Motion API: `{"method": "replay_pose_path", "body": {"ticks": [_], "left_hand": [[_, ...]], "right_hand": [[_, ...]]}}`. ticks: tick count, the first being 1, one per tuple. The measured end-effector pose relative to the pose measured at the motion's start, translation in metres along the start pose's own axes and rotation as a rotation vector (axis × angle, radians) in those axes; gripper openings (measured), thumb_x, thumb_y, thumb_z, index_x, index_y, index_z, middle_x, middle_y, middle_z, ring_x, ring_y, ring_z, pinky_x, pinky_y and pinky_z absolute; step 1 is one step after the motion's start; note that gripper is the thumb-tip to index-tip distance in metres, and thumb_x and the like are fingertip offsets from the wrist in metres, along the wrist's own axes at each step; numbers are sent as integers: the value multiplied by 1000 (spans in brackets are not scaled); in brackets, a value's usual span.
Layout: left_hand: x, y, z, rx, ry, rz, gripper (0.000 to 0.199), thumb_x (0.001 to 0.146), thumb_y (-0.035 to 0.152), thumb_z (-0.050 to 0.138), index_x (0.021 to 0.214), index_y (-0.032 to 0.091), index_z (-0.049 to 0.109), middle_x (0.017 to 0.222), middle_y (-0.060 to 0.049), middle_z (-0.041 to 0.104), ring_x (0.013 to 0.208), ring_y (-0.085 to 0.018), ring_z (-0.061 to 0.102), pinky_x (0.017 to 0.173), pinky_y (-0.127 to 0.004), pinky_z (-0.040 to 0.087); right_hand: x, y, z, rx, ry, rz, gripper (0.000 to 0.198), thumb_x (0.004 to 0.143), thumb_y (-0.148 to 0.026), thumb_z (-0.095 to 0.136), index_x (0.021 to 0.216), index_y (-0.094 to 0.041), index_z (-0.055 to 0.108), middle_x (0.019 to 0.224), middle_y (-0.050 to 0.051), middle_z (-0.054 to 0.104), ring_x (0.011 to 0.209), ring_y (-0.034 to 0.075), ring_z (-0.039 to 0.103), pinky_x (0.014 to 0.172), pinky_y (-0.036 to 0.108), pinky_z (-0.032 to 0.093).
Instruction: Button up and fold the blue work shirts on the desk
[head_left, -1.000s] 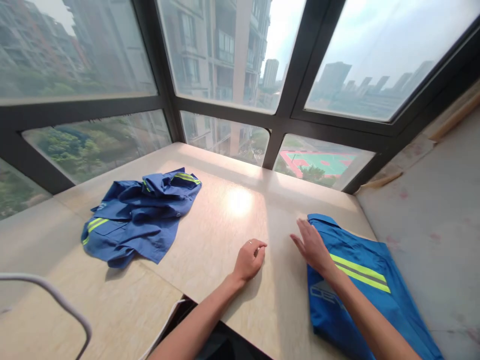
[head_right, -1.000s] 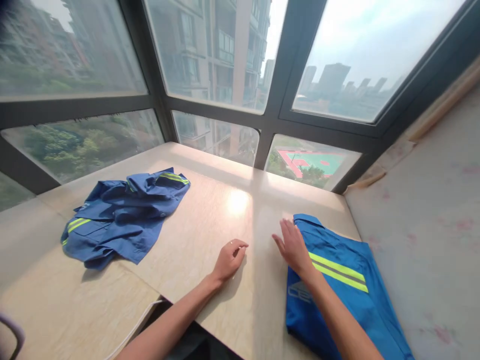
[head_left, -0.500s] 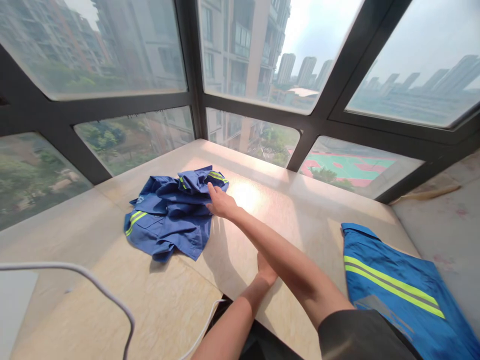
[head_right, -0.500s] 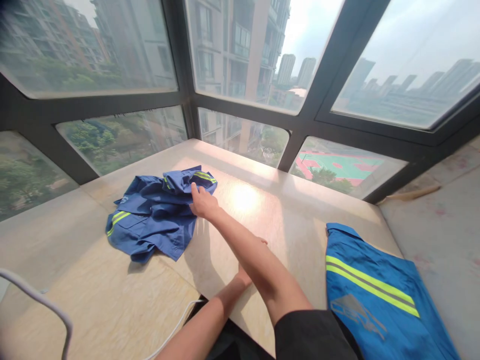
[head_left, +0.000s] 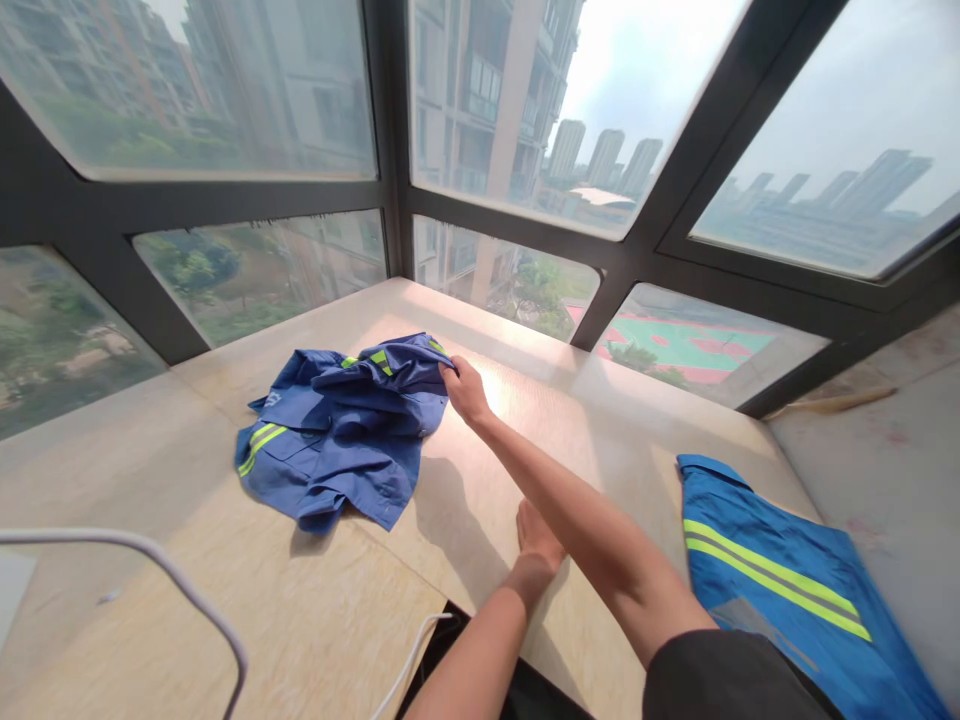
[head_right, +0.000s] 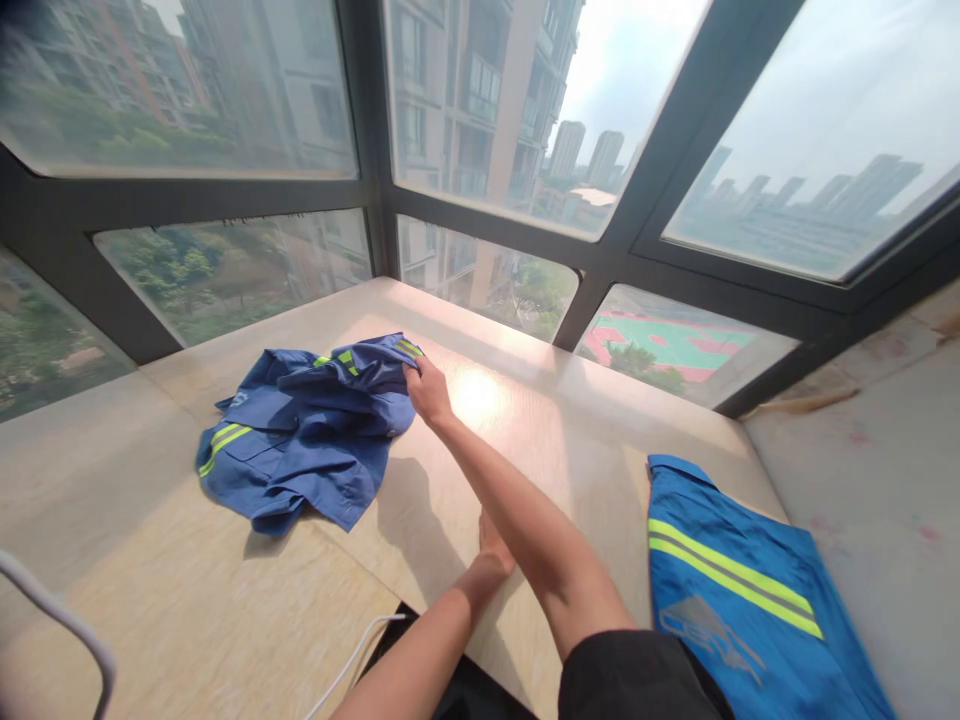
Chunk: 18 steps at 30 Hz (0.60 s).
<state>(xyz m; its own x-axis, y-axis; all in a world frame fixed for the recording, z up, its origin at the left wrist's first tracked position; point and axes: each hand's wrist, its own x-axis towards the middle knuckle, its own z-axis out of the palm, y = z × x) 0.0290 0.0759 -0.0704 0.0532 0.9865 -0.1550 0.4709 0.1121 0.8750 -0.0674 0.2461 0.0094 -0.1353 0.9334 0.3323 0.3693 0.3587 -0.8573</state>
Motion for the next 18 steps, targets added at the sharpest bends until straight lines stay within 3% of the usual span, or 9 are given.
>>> {"method": "replay_pose_path", "body": {"ticks": [3, 9, 13, 18], "left_hand": [[3, 4, -1, 87, 54, 36, 18, 85, 19, 53, 83, 20, 71, 91, -14, 72, 91, -29, 67, 78, -36, 47], [8, 2, 6, 162, 165, 257, 23, 88, 17, 47, 86, 20, 70, 90, -7, 72, 87, -20, 66, 81, -32, 48], [3, -13, 8, 153, 173, 458, 21, 86, 15, 48, 85, 19, 69, 87, -5, 73, 84, -19, 67, 80, -31, 50], [-16, -28, 7, 44, 292, 655, 22, 90, 20, 46, 87, 19, 68, 85, -5, 73, 80, -19, 68, 73, -30, 54]], "right_hand": [[-1, -8, -46, 175, 87, -20, 27, 87, -44, 50, 72, -22, 55, 68, -3, 54, 70, 15, 50, 66, 26, 42], [-29, -23, -148, 417, 191, 50, 30, 74, -50, 64, 73, -21, 59, 65, -4, 54, 63, 14, 50, 61, 26, 44], [-70, -28, -215, 528, 284, 159, 32, 66, -49, 75, 75, -21, 64, 63, -4, 59, 57, 13, 53, 54, 25, 45], [-138, -30, -295, 599, 502, 190, 29, 63, -42, 82, 75, -20, 67, 64, -3, 66, 60, 14, 61, 54, 24, 48]]}}
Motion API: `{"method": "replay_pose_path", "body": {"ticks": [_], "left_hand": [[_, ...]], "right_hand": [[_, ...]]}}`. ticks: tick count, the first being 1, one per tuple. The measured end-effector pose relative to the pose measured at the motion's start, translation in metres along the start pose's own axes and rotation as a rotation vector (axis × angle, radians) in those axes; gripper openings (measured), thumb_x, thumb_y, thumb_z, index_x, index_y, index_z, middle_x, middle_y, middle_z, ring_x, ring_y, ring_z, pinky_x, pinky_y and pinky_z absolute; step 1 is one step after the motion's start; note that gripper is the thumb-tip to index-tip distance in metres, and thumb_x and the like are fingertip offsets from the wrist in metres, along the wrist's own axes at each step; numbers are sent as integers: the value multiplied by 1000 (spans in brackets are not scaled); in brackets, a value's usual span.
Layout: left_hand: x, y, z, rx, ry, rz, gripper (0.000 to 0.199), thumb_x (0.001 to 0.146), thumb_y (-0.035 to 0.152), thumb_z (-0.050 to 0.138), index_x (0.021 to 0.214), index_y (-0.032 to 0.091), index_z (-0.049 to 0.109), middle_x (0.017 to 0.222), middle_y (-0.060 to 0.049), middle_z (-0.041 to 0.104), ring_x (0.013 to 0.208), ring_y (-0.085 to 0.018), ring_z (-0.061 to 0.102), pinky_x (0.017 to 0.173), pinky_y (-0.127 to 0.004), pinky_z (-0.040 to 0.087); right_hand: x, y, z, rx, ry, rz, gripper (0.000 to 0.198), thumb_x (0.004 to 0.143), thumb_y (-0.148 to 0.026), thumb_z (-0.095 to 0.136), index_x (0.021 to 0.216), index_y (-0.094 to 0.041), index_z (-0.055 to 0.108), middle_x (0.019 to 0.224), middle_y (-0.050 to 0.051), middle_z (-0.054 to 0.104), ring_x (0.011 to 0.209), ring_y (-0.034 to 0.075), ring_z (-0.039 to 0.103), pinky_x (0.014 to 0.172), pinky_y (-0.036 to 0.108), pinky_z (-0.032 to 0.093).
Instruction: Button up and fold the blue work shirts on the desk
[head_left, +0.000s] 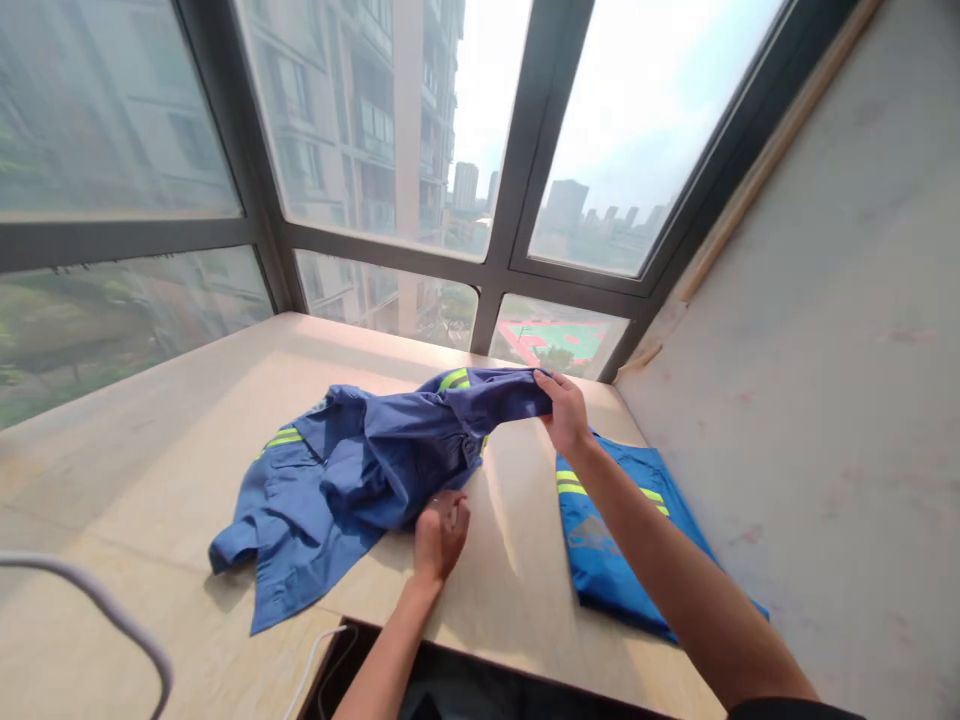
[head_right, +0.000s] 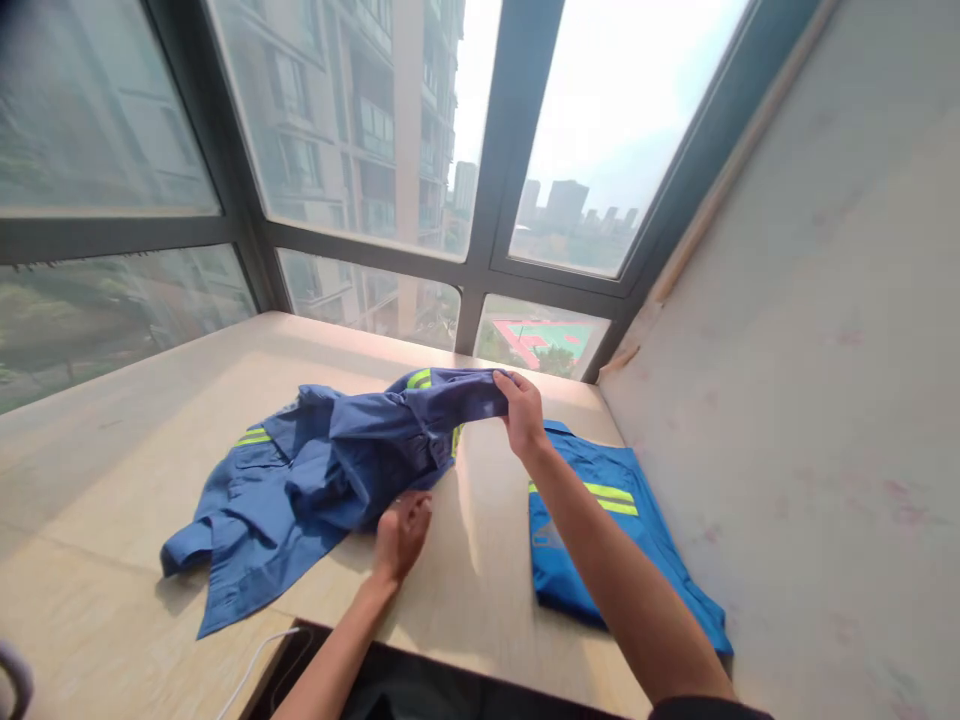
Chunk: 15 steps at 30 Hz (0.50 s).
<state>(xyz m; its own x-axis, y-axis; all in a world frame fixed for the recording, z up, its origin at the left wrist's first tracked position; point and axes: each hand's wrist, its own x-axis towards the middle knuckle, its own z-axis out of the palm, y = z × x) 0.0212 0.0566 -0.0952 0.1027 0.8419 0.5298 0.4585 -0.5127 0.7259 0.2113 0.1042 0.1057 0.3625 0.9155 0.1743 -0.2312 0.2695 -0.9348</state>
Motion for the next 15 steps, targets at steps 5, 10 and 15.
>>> {"method": "replay_pose_path", "body": {"ticks": [5, 10, 15], "left_hand": [[-24, 12, -5, 53, 153, 74, 21, 91, 25, 49, 98, 19, 67, 96, -8, 71, 92, -22, 68, 85, -35, 55], [-32, 28, -10, 293, 177, 6, 50, 87, 33, 58, 133, 15, 53, 136, -19, 54, 131, -33, 49, 108, -52, 41], [-8, 24, -15, 381, -177, -59, 78, 77, 36, 66, 147, 13, 41, 152, -23, 41, 139, -39, 41, 104, -55, 43]], "right_hand": [[-47, -29, -70, 64, 119, 13, 28, 64, -38, 84, 80, -20, 71, 72, -2, 73, 69, 17, 69, 57, 25, 55], [-75, -37, -119, 212, 270, 76, 16, 73, -30, 79, 81, -21, 69, 74, -2, 74, 66, 16, 70, 56, 25, 59], [-64, -46, -150, 451, 375, 233, 9, 88, -19, 62, 79, -20, 65, 69, -1, 73, 66, 14, 71, 54, 22, 59]]}}
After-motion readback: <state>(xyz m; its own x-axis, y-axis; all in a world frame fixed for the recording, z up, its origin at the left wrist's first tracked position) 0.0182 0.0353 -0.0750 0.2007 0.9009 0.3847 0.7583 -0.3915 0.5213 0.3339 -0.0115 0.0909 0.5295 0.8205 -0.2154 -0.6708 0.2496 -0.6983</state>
